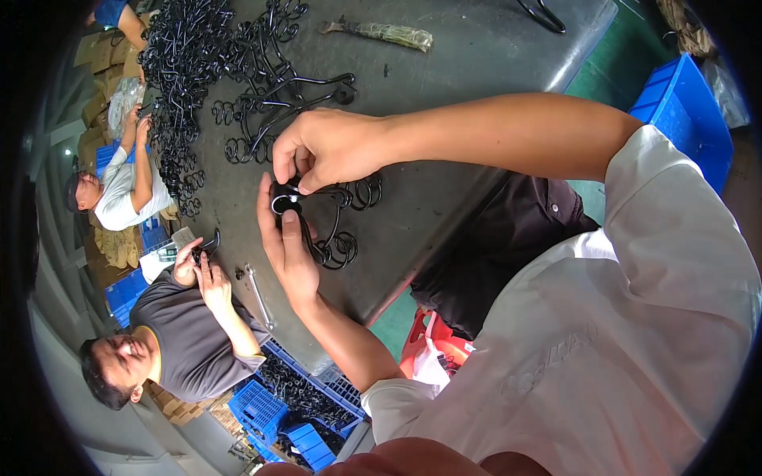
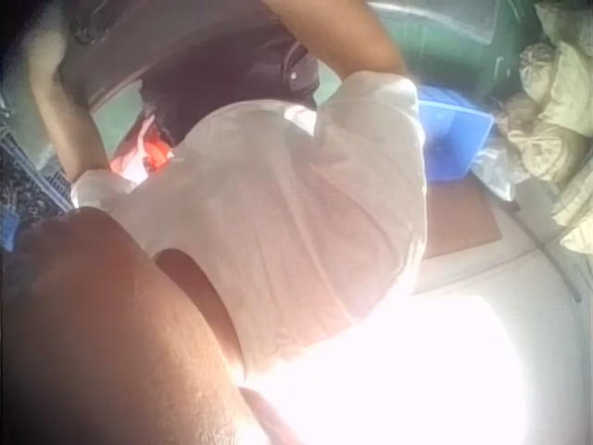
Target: Assembling black wire components by attaching connectors and tightening nuts with a wrench.
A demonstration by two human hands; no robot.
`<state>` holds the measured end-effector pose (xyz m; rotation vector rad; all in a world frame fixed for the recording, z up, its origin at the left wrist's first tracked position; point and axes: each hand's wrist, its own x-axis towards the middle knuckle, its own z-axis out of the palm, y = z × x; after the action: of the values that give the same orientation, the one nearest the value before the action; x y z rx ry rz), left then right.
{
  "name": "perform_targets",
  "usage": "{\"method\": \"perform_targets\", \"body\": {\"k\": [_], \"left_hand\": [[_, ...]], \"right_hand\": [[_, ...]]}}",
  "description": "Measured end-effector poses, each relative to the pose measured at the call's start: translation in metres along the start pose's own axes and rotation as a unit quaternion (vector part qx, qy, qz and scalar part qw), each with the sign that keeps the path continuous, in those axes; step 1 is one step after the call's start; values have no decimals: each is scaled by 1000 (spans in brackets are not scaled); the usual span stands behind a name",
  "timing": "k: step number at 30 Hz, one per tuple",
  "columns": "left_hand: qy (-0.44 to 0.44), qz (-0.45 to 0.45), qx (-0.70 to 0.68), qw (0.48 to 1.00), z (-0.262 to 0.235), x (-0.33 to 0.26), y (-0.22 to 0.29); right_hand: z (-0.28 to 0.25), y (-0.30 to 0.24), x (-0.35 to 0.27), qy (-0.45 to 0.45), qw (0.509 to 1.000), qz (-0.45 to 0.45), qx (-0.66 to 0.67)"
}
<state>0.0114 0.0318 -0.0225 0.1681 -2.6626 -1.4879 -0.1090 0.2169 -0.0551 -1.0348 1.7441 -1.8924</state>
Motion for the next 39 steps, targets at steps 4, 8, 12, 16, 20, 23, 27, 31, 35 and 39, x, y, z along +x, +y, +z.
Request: {"method": "perform_targets", "body": {"k": [4,8,12,16,20,23,27,31,35,39], "left_hand": [[-37,-24,-163,986,2,0,3],[-14,2,-153,988,17,-5,4],[-8,40,-154,987,21,-3,-2],[9,38,-172,984,21,-2,-9],[20,65,-177,982,25,0,-6],[19,67,-192,979,24,-1,-8],[23,75,-207,975,24,-1,-10],[16,46,-219,974,30,1,-8],[22,47,-205,977,26,-2,-12],[25,38,-202,978,27,-2,-9]], "right_hand": [[-1,0,-2,4,1000,-9,-21],[3,0,-4,18,999,-29,-6],[3,-1,-5,18,999,-39,-3],[-2,-6,-4,20,999,-27,-8],[-46,-20,-2,151,964,-61,-211],[-64,-31,-5,129,935,42,-327],[-59,-10,-9,95,869,39,-484],[-67,-5,-12,88,869,27,-486],[-58,-28,-7,86,947,26,-308],[-55,-26,-8,6,969,22,-247]]}}
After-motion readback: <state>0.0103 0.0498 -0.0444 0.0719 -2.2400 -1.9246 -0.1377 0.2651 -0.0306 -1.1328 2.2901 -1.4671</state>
